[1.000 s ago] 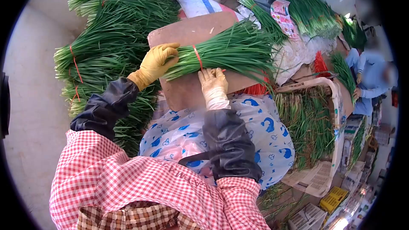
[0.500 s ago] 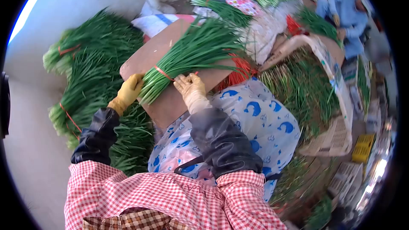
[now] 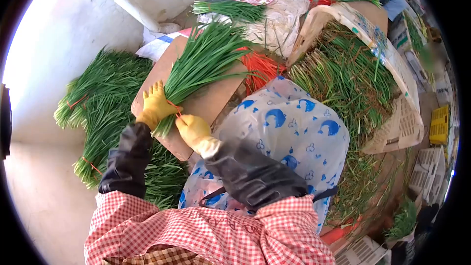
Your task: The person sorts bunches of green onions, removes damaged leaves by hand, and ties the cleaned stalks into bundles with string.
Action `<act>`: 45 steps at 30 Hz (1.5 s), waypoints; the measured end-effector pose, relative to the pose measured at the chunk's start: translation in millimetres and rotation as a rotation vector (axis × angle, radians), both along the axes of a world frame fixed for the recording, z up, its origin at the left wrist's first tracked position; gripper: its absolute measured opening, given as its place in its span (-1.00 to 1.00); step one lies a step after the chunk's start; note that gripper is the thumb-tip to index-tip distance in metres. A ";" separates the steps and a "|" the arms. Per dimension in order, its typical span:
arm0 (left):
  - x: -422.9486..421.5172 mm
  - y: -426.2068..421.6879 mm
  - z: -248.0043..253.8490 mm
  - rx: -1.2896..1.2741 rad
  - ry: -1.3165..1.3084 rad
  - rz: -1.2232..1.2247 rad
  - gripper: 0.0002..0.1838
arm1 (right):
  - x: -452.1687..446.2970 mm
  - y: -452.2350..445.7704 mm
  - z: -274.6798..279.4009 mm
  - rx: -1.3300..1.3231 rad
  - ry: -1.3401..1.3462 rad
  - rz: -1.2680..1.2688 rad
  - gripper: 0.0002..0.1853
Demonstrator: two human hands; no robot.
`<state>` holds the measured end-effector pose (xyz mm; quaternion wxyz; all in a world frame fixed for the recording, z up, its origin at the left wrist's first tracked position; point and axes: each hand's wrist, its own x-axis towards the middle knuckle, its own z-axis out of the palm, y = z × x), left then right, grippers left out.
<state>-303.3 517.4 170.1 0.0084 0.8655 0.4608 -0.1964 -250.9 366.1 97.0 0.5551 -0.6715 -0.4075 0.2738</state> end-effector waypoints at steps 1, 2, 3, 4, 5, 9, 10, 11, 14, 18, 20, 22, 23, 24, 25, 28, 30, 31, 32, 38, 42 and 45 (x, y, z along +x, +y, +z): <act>-1.9 6.7 2.1 0.001 -0.035 -0.020 0.35 | 3.4 -4.8 4.5 -0.003 0.013 -0.018 -0.68; -5.4 14.7 3.0 -0.003 -0.043 0.020 0.35 | 12.9 -3.7 7.1 -0.079 0.257 0.120 -0.70; -11.6 13.1 19.2 -0.224 -0.169 0.043 0.24 | 12.9 -3.6 9.5 -0.061 0.335 0.119 -0.72; -20.9 10.9 26.8 -0.428 -0.312 0.088 0.14 | 14.0 -2.0 19.0 -0.025 0.439 0.150 -0.73; -27.4 5.5 22.8 -0.424 -0.372 0.122 -0.05 | 15.1 -1.5 28.9 0.007 0.544 0.178 -0.73; -49.3 -53.7 -27.6 0.307 -0.757 -0.020 -0.58 | -6.4 21.1 89.1 -0.009 0.677 0.375 -0.71; -52.0 -62.0 -29.5 0.449 -0.764 -0.077 -0.59 | -15.9 20.4 98.7 -0.107 0.723 0.344 -0.70; -42.0 -51.4 -57.2 0.595 -0.631 -0.043 -0.64 | -18.6 19.1 98.8 -0.121 0.708 0.408 -0.69; -61.9 -58.1 -53.7 0.548 -0.540 0.001 -0.53 | -26.3 5.6 105.7 -0.150 0.634 0.540 -0.66; -131.2 -99.7 3.2 0.348 -0.650 -0.040 -0.22 | -20.2 -9.3 134.4 -0.180 0.528 0.866 -0.70; -192.1 -118.4 5.4 0.416 -0.705 -0.038 -0.16 | -16.7 -21.9 162.8 -0.160 0.269 0.863 -0.71; -267.8 -142.7 27.3 0.325 -0.641 0.000 -0.09 | -5.7 -33.8 170.8 -0.094 0.069 0.716 -0.57; -306.6 -156.6 35.4 0.346 -0.565 0.046 -0.08 | 15.8 -35.6 159.7 -0.061 -0.011 0.671 -0.52; -344.3 -171.3 41.1 0.363 -0.495 0.082 -0.06 | 37.5 -37.5 150.6 -0.041 0.014 0.637 -0.51; -379.2 -183.4 47.4 0.449 -0.405 0.113 0.00 | 71.4 -45.5 138.9 -0.055 0.006 0.558 -0.50; -485.9 -207.3 14.6 0.681 -0.292 0.473 -0.29 | 150.4 -90.3 124.9 -0.089 0.198 0.360 -0.58; -572.7 -208.7 -68.7 0.546 -0.162 0.657 -0.10 | 154.4 -135.5 153.1 -0.127 -0.158 0.145 -0.63; -529.4 -232.5 -32.5 0.285 0.108 0.825 0.05 | 164.2 -167.6 157.3 -0.185 -0.125 0.070 -0.64; -552.4 -239.6 -85.2 0.160 0.157 0.721 0.08 | 182.3 -193.2 164.7 -0.236 -0.101 -0.025 -0.65; -468.0 -243.1 -72.2 -0.970 0.233 0.959 -0.33 | 274.1 -339.2 173.8 -0.323 0.099 -0.376 -0.65; -331.9 -187.6 6.5 -1.265 0.016 0.829 -0.59 | 300.0 -423.2 121.9 -0.338 0.266 -0.610 -0.65; -183.0 -137.6 79.6 -1.226 -0.415 0.532 -0.62 | 310.5 -450.3 79.9 -0.399 0.229 -0.794 -0.65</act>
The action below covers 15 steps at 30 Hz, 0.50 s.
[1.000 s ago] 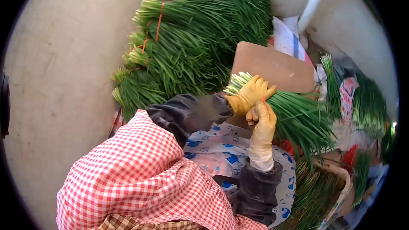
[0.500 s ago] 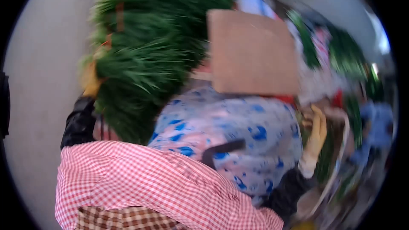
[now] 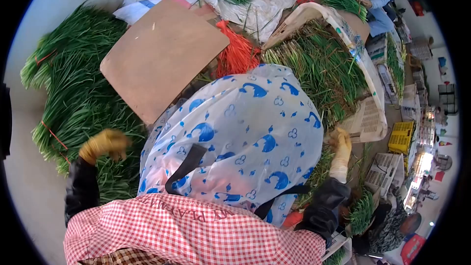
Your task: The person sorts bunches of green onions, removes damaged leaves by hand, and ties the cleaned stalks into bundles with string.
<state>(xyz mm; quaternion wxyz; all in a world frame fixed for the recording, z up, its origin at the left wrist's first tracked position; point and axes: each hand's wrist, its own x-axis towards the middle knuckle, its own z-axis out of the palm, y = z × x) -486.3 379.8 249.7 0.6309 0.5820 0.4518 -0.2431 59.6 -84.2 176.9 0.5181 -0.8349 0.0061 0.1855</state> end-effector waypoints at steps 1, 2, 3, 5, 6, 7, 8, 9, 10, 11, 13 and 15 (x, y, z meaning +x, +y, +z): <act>57.3 12.6 32.3 0.064 -0.126 0.007 -0.61 | 1.6 -12.2 -21.7 -0.002 0.012 -0.007 -0.65; 99.9 24.1 49.2 0.146 -0.240 0.030 -0.64 | 1.6 -21.2 -44.4 0.044 0.063 -0.013 -0.66; 142.9 38.7 57.5 0.199 -0.306 0.021 -0.65 | 1.9 -30.5 -67.0 0.087 0.115 -0.020 -0.67; 225.3 68.0 38.2 0.372 -0.581 -0.098 -0.65 | -16.4 -36.8 -98.9 0.059 0.201 -0.060 -0.66; 269.6 72.1 27.9 0.494 -0.729 -0.132 -0.65 | -27.8 -39.9 -109.6 0.017 0.236 -0.075 -0.66; 309.5 82.4 5.9 0.385 -0.780 -0.041 -0.67 | -39.2 -41.3 -117.4 -0.026 0.267 -0.088 -0.66; 349.2 85.1 -20.8 0.277 -0.825 0.049 -0.69 | -49.7 -44.3 -125.9 -0.070 0.294 -0.099 -0.66; 387.1 77.7 -36.5 0.267 -0.748 0.142 -0.68 | -62.5 -48.0 -132.4 -0.110 0.321 -0.111 -0.66; 422.3 72.8 -57.8 0.255 -0.666 0.237 -0.67 | -74.3 -51.0 -140.1 -0.149 0.346 -0.125 -0.66; 457.7 82.2 -116.4 0.355 -0.658 0.210 -0.69 | -86.9 -55.1 -145.8 -0.189 0.371 -0.137 -0.66; 500.4 95.6 -214.2 1.190 -0.420 -0.333 -0.76 | -113.3 -64.0 -157.2 -0.251 0.413 -0.172 -0.65; 509.4 109.3 -281.6 1.134 -0.332 -0.479 -0.76 | -139.4 -70.9 -165.4 -0.299 0.455 -0.207 -0.65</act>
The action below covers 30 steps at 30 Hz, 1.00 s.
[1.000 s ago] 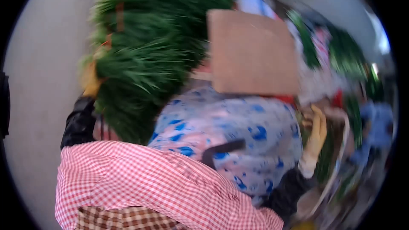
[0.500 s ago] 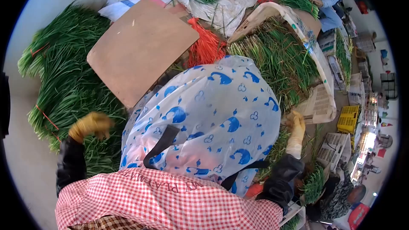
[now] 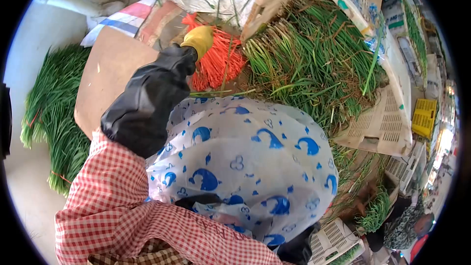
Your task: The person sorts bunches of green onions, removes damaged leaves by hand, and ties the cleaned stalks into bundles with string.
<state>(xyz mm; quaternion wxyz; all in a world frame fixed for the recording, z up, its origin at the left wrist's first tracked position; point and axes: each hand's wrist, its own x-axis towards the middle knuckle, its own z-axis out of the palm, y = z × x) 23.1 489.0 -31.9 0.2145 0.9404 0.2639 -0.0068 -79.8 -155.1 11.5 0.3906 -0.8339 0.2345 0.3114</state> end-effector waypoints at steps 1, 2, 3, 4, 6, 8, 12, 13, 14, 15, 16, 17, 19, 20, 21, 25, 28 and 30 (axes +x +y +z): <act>3.3 2.2 -19.7 0.075 0.206 -0.078 -0.77 | -13.6 -4.0 -5.7 -0.026 0.027 -0.022 -0.65; 11.5 4.4 -39.1 0.157 0.412 -0.152 -0.78 | -25.3 -8.9 -11.4 -0.047 0.052 -0.037 -0.65; 19.0 1.1 -50.3 0.157 0.420 -0.166 -0.78 | -37.6 -13.0 -15.8 -0.071 0.070 -0.057 -0.65; 20.9 -3.9 -59.6 0.131 0.449 -0.086 -0.78 | -50.1 -16.7 -20.7 -0.089 0.093 -0.071 -0.65; 25.4 -7.2 -73.2 0.112 0.479 -0.008 -0.78 | -71.2 -24.1 -27.4 -0.121 0.126 -0.093 -0.64; 25.7 -6.1 -91.5 0.177 0.513 -0.041 -0.78 | -86.1 -29.0 -35.2 -0.136 0.154 -0.112 -0.64; 9.7 0.0 -109.2 -0.023 0.131 0.267 -0.79 | -102.4 -30.3 -41.9 -0.156 0.182 -0.108 -0.64; 10.0 0.7 -109.0 -0.016 0.127 0.264 -0.79 | -101.2 -28.1 -43.7 -0.156 0.177 -0.094 -0.63; 9.6 2.6 -117.7 -0.084 -0.079 0.386 -0.79 | -103.5 -28.7 -45.2 -0.153 0.177 -0.089 -0.63; 9.5 3.6 -118.6 -0.153 -0.289 0.505 -0.78 | -105.0 -27.3 -45.0 -0.153 0.172 -0.077 -0.63; 11.3 6.1 -119.9 -0.227 -0.500 0.618 -0.75 | -103.0 -28.2 -45.0 -0.152 0.165 -0.066 -0.63; 13.9 7.7 -122.9 -0.216 -0.703 0.643 -0.71 | -105.0 -30.9 -43.8 -0.155 0.152 -0.052 -0.63; 0.5 -36.2 -75.9 -0.113 -0.268 0.516 -0.72 | -105.4 -30.7 -41.6 -0.159 0.113 -0.012 -0.63; -13.9 -35.3 -155.3 -0.087 0.106 0.228 -0.71 | -104.6 -27.1 -39.8 -0.161 0.090 0.007 -0.62; -25.6 -27.6 -158.5 -0.098 0.099 0.178 -0.71 | -102.0 -25.2 -41.0 -0.161 0.064 0.021 -0.62; -66.8 -110.1 -49.9 -0.015 0.443 -0.679 -0.58 | -104.0 -20.5 -36.4 -0.214 -0.048 0.029 -0.62; -63.3 -116.3 43.7 -0.415 0.231 -0.135 -0.76 | -116.2 -28.4 -35.9 -0.246 -0.113 -0.018 -0.61; -77.2 -52.9 45.3 -0.677 -0.205 -0.088 -0.78 | -111.9 -30.8 -42.8 -0.244 -0.161 -0.001 -0.61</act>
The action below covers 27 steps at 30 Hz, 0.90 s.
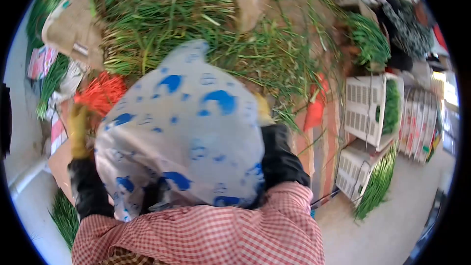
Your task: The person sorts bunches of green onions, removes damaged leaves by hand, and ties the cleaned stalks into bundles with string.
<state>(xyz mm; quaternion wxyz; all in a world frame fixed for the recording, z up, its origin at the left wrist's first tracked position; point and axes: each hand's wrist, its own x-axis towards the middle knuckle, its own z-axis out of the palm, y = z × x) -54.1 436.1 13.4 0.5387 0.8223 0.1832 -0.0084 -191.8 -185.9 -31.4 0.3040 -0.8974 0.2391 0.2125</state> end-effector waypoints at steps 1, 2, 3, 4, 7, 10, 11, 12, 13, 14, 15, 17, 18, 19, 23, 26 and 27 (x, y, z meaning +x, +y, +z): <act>-5.9 3.4 56.6 0.157 0.124 0.046 -0.78 | 4.0 -0.8 -2.3 0.007 -0.023 0.022 -0.60; -22.4 42.2 57.7 0.049 -0.049 0.113 -0.77 | 10.6 2.1 -8.1 0.013 -0.049 0.054 -0.60; -43.6 60.6 82.9 0.092 -0.014 0.223 -0.76 | 16.4 5.1 -13.1 0.027 -0.073 0.093 -0.60; -61.1 69.4 117.5 0.141 0.041 0.337 -0.74 | 26.9 10.1 -20.2 0.039 -0.083 0.140 -0.60; -121.5 73.5 151.8 0.334 0.012 0.502 -0.71 | 58.7 35.4 -46.2 0.088 -0.126 0.328 -0.59; -177.7 101.5 143.2 -0.021 -0.152 0.725 -0.71 | 83.0 35.4 -85.4 0.089 -0.115 0.499 -0.59; -186.1 106.6 140.9 0.057 -0.153 0.702 -0.72 | 89.8 12.0 -105.6 0.073 -0.086 0.465 -0.59; -196.8 112.1 139.0 0.132 -0.154 0.686 -0.72 | 94.4 -27.7 -127.1 0.069 -0.041 0.346 -0.58; -204.6 118.0 135.3 0.065 -0.176 0.743 -0.73 | 97.1 -95.3 -160.3 -0.018 0.034 0.110 -0.59; -205.9 125.7 131.2 -0.006 -0.206 0.788 -0.73 | 100.7 -157.3 -171.3 0.290 0.172 -0.160 -0.54; -211.6 139.1 127.4 -0.099 -0.212 0.855 -0.75 | 103.6 -207.0 -168.7 -0.201 0.031 0.200 -0.48; -212.7 145.7 117.2 -0.192 -0.170 1.014 -0.78 | 130.1 -240.7 -116.5 -0.582 0.354 0.782 -0.48; -207.0 133.3 116.5 -0.182 -0.123 1.109 -0.79 | 129.1 -280.6 -135.1 -0.571 0.379 0.632 -0.63; -209.9 134.8 101.1 -0.190 -0.038 1.073 -0.78 | 129.4 -282.5 -132.3 -0.618 0.355 0.727 -0.61; -244.1 161.3 24.7 -0.197 0.260 0.918 -0.74 | 124.7 -223.1 -122.1 -0.232 0.231 0.169 -0.54; -222.4 114.2 55.0 -0.149 0.315 1.073 -0.65 | 134.8 -146.6 -127.5 -0.211 0.258 0.294 -0.50; -213.8 98.8 79.1 -0.055 0.389 1.024 -0.54 | 143.8 -99.4 -95.7 -0.182 0.163 0.418 -0.49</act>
